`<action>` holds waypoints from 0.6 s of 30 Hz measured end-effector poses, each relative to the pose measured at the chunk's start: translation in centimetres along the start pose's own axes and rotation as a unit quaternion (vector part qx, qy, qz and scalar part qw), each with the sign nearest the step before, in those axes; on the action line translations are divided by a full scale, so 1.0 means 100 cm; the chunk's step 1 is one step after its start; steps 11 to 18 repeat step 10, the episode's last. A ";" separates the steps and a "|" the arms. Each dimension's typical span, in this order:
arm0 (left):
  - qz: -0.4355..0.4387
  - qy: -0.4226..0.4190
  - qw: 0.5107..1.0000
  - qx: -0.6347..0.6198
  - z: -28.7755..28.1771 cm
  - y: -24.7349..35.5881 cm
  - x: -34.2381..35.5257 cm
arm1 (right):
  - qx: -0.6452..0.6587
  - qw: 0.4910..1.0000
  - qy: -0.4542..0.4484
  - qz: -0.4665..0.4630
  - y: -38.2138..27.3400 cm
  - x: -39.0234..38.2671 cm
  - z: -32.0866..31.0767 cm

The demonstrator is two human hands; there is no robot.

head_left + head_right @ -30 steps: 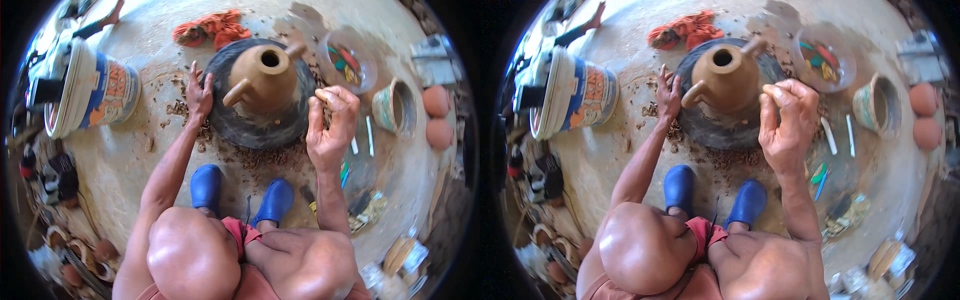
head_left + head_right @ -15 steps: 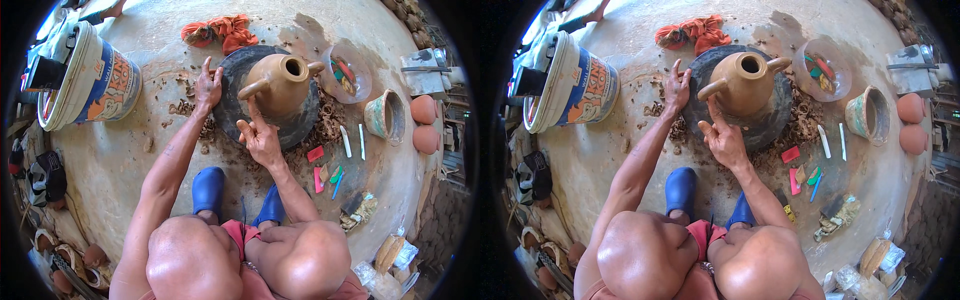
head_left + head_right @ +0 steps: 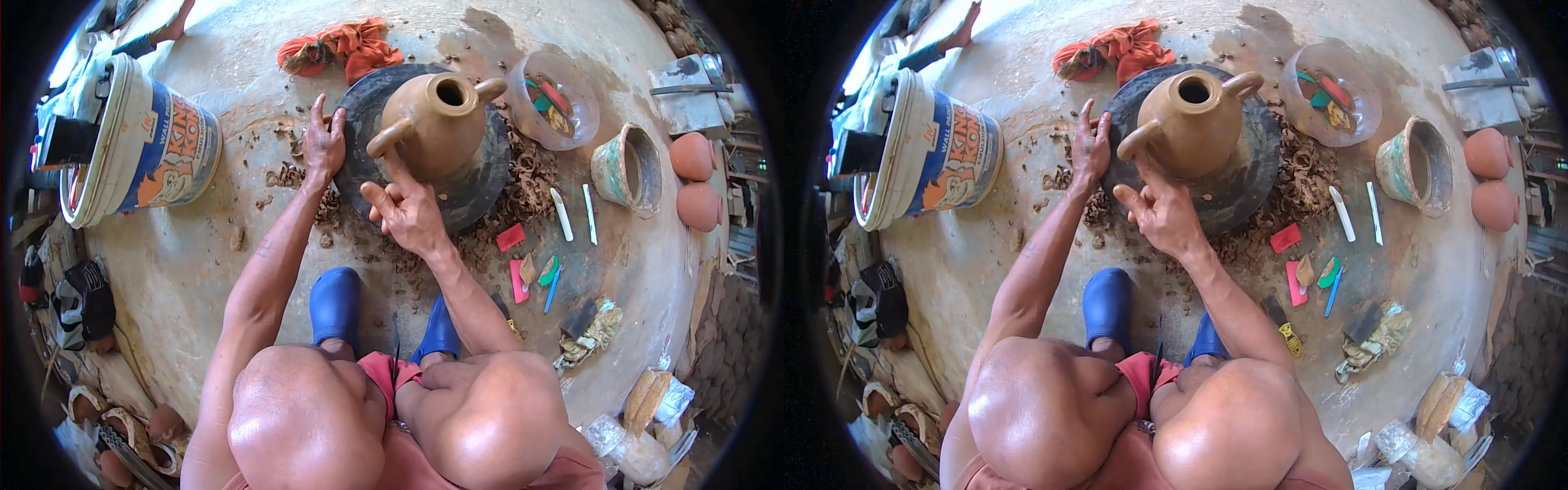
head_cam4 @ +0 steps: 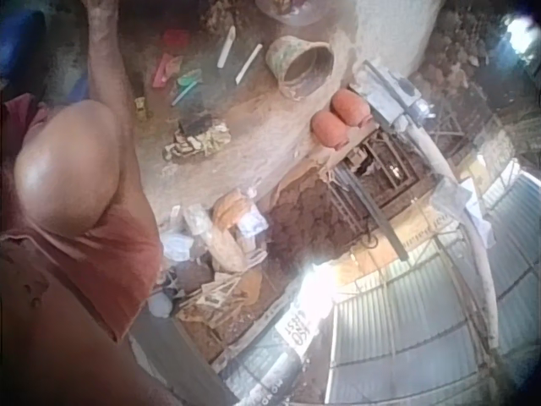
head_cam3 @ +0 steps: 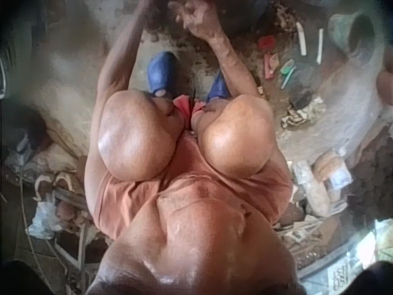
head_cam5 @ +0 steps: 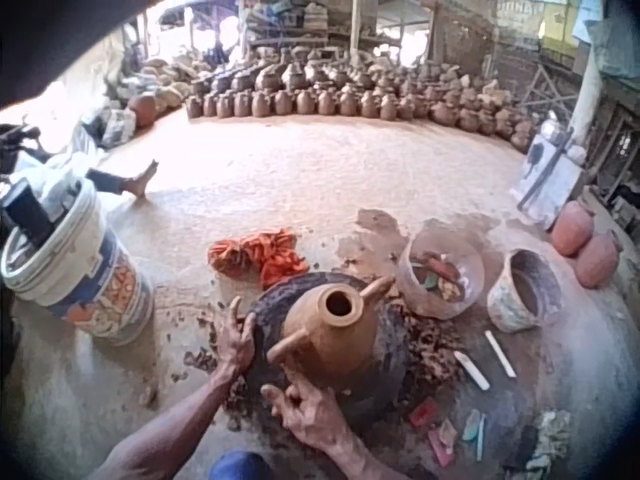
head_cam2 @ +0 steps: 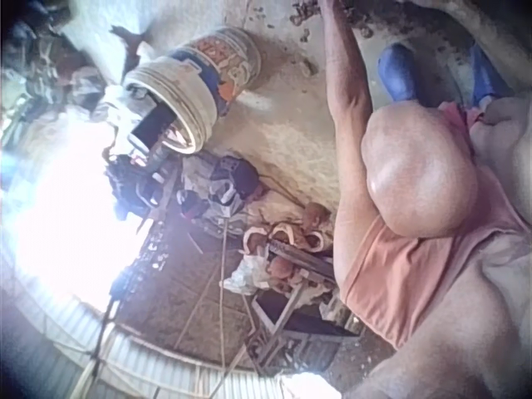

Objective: The person refines a clay vessel on a spinning wheel by smoothing the surface with a green scraper, trimming edges with a pointed tool, and wiping the rim with a wet cloth.

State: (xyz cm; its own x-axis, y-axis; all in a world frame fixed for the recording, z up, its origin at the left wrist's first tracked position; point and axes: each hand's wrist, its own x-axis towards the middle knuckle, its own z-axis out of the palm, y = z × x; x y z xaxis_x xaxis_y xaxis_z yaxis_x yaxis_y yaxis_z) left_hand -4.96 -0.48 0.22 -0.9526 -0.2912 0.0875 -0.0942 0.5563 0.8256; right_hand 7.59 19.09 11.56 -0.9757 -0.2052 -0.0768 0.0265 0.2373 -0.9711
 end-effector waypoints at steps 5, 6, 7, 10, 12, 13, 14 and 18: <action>-0.004 0.001 1.000 -0.005 0.010 0.005 -0.002 | -0.123 0.988 0.057 -0.070 0.015 0.000 -0.012; -0.011 0.000 1.000 0.010 0.008 0.003 -0.003 | -0.093 0.993 0.051 -0.042 0.010 0.001 -0.009; -0.013 -0.005 1.000 0.012 0.006 0.002 -0.005 | -0.091 0.994 0.053 -0.036 0.012 0.001 -0.004; -0.019 -0.005 1.000 0.025 0.002 -0.007 -0.001 | -0.020 0.999 0.024 -0.034 0.010 0.006 0.003; -0.019 -0.005 1.000 0.025 0.002 -0.007 -0.001 | -0.020 0.999 0.024 -0.034 0.010 0.006 0.003; -0.019 -0.005 1.000 0.025 0.002 -0.007 -0.001 | -0.020 0.999 0.024 -0.034 0.010 0.006 0.003; -0.019 -0.005 1.000 0.025 0.002 -0.007 -0.001 | -0.020 0.999 0.024 -0.034 0.010 0.006 0.003; -0.019 -0.005 1.000 0.025 0.002 -0.007 -0.001 | -0.020 0.999 0.024 -0.034 0.010 0.006 0.003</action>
